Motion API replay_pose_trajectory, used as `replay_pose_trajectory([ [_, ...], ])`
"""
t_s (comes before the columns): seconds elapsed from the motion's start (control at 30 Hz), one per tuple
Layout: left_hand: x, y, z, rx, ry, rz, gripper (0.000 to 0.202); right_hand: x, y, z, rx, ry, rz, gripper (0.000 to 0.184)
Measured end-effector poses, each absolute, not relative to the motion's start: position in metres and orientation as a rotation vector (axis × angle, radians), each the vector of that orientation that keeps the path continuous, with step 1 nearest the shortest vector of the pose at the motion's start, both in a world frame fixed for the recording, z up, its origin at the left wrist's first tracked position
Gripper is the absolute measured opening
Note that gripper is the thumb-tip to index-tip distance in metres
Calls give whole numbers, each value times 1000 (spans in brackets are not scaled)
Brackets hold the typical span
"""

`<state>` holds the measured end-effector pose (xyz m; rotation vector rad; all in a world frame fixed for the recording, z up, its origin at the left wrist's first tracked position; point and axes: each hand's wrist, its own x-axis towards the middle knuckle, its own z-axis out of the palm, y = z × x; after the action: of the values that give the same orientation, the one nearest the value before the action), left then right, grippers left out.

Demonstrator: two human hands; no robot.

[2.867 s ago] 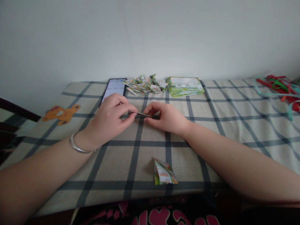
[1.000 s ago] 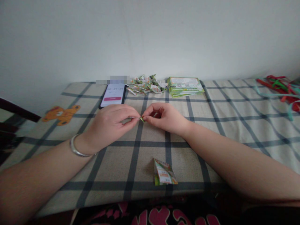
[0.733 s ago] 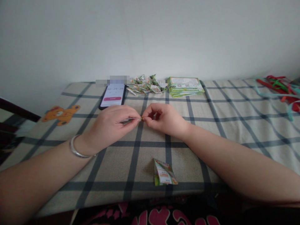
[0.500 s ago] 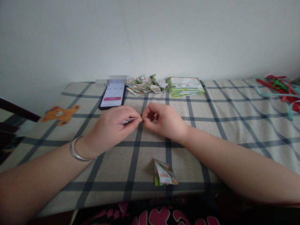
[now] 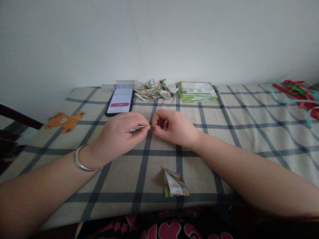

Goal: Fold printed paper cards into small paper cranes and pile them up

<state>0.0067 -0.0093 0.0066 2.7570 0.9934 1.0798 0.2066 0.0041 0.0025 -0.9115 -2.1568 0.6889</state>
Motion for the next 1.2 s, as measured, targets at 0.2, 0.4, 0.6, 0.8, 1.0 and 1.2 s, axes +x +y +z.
replay_pose_trajectory([
  [0.2,5,-7,6,2634,983,1103,11,208,10,1,-897,-2136,722,5],
  [0.4,5,-6,6,2574,1024,1117,10,209,11,-1,-919,-2094,821,4],
  [0.6,5,-3,7,2492,1042,1126,9,210,15,-7,-883,-2023,907,6],
  [0.8,4,1,4,2408,1071,1112,10,209,16,-10,-850,-1853,1009,4],
  [1.0,3,1,2,2275,1115,1098,16,206,17,-7,-875,-1696,1122,12],
  [1.2,3,4,-4,2130,1181,1033,20,205,19,-5,-866,-1659,1139,11],
])
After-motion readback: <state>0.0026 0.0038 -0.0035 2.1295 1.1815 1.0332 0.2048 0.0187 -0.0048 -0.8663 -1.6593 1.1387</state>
